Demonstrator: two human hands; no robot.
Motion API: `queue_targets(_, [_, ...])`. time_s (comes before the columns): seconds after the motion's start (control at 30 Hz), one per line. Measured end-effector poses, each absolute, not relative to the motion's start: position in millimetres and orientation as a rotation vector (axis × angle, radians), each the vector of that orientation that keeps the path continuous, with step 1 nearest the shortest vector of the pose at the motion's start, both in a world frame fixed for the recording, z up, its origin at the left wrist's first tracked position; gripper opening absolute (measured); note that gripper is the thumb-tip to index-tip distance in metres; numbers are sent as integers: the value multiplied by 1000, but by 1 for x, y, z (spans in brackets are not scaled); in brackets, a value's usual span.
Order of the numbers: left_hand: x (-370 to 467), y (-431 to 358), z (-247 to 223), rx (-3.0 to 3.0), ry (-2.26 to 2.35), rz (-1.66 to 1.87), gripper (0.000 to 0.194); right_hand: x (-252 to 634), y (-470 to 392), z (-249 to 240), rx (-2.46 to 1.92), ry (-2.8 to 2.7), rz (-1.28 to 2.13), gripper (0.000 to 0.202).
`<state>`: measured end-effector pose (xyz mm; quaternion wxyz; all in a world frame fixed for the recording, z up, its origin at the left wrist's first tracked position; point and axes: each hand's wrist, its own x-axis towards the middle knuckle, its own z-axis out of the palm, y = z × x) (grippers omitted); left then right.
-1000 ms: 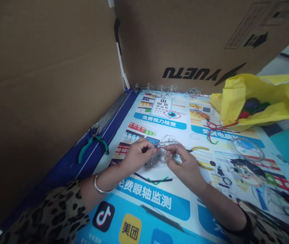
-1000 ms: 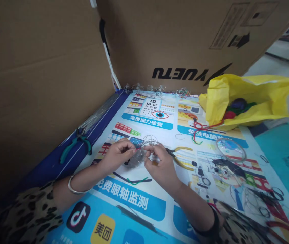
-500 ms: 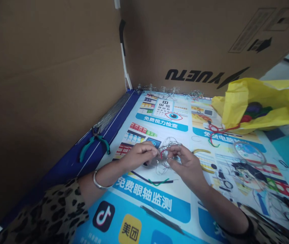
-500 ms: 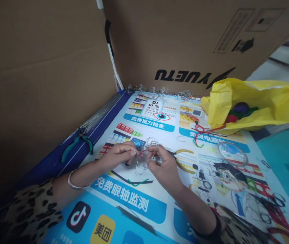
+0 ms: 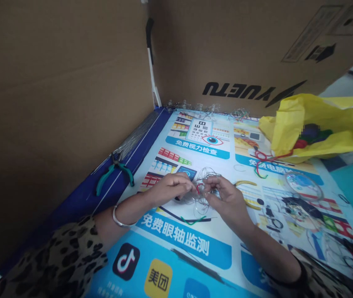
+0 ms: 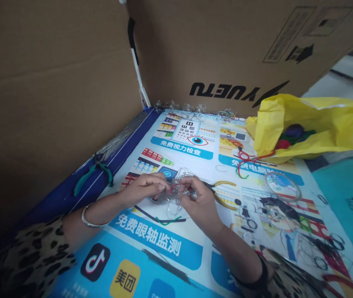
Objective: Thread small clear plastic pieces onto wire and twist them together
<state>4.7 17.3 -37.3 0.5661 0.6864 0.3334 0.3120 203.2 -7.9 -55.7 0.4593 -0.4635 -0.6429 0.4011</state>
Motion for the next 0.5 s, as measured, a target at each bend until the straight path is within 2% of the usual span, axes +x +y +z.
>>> queue_targets(0.5, [8, 17, -37, 1642, 832, 750, 15, 203, -9, -55, -1148, -1612, 1002, 22])
